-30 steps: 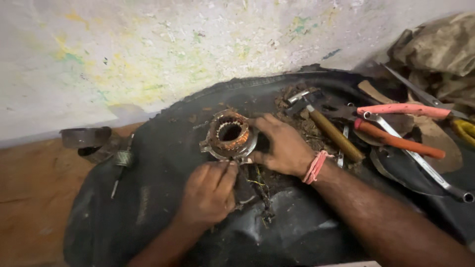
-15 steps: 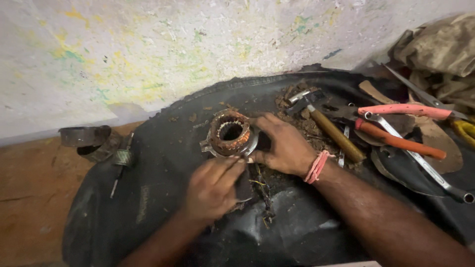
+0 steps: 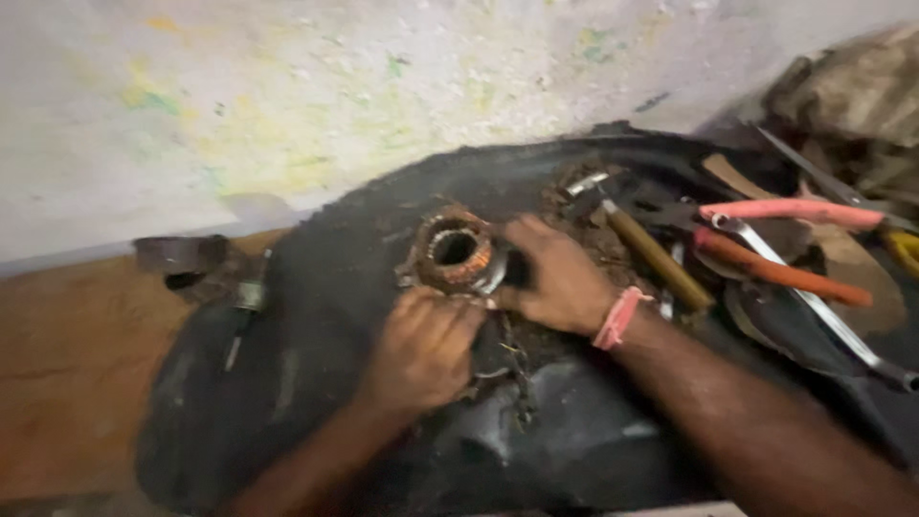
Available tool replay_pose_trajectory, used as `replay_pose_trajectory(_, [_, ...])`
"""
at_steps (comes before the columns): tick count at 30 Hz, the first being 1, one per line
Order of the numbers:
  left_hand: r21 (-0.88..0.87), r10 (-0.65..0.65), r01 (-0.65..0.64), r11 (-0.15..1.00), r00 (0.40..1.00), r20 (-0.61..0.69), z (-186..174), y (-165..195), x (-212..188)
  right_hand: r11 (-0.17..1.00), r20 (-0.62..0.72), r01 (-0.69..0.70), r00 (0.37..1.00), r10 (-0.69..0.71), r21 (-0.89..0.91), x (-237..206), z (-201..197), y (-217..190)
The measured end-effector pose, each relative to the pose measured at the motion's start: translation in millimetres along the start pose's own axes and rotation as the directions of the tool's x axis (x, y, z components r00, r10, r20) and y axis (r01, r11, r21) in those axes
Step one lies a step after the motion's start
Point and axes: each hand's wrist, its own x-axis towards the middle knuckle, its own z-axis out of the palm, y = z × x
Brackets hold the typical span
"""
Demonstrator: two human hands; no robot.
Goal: The person uses a flat metal tool to scrape and pry at the surface of a cylindrical copper-wound electrical component. They repeatedly scrape around the circumference, removing dark residue and small pieces of material, while holding the component steady with the other hand.
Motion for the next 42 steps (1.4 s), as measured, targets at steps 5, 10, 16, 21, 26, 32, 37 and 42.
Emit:
replay_pose_trajectory(5, [-0.033, -0.010, 0.011, 0.999, 1.000, 0.023, 27, 0, 12, 0.996, -0.077, 0.088, 0.993, -0.088, 0.004, -1, -1, 8])
replay_pose_trajectory(10, [0.034, -0.075, 0.072, 0.997, 0.995, 0.063, 6, -12, -10, 0.996, -0.040, 0.083, 0.996, -0.082, 0.020, 0, 0, 13])
replay_pose_trajectory(16, [0.122, -0.250, 0.246, 0.962, 0.968, 0.018, -49, -37, -29, 0.998, -0.014, 0.047, 0.999, -0.048, -0.036, 3, 3, 14])
replay_pose_trajectory(21, [-0.290, -0.603, 0.539, 0.791, 0.768, -0.217, -33, -25, -26, 0.994, -0.051, 0.100, 0.994, -0.101, -0.032, 4, 0, 17])
replay_pose_trajectory(26, [-0.479, -0.959, 0.846, 0.236, 0.281, 0.024, -17, -30, -14, 0.997, -0.041, 0.076, 0.996, -0.075, 0.016, 3, -3, 15])
replay_pose_trajectory(32, [-0.528, -0.949, 0.843, 0.106, 0.245, 0.201, -5, -72, -2, 0.995, -0.046, 0.090, 0.995, -0.088, 0.041, 4, -5, 15])
replay_pose_trajectory(37, [-0.615, -0.907, 0.788, -0.005, 0.256, 0.335, 10, -90, -1, 0.995, -0.055, 0.104, 0.993, -0.103, 0.006, 0, -7, 19])
replay_pose_trajectory(42, [-0.677, -0.911, 0.734, 0.053, 0.313, 0.268, 24, -92, -14, 0.996, -0.043, 0.091, 0.995, -0.090, 0.017, -4, -9, 18])
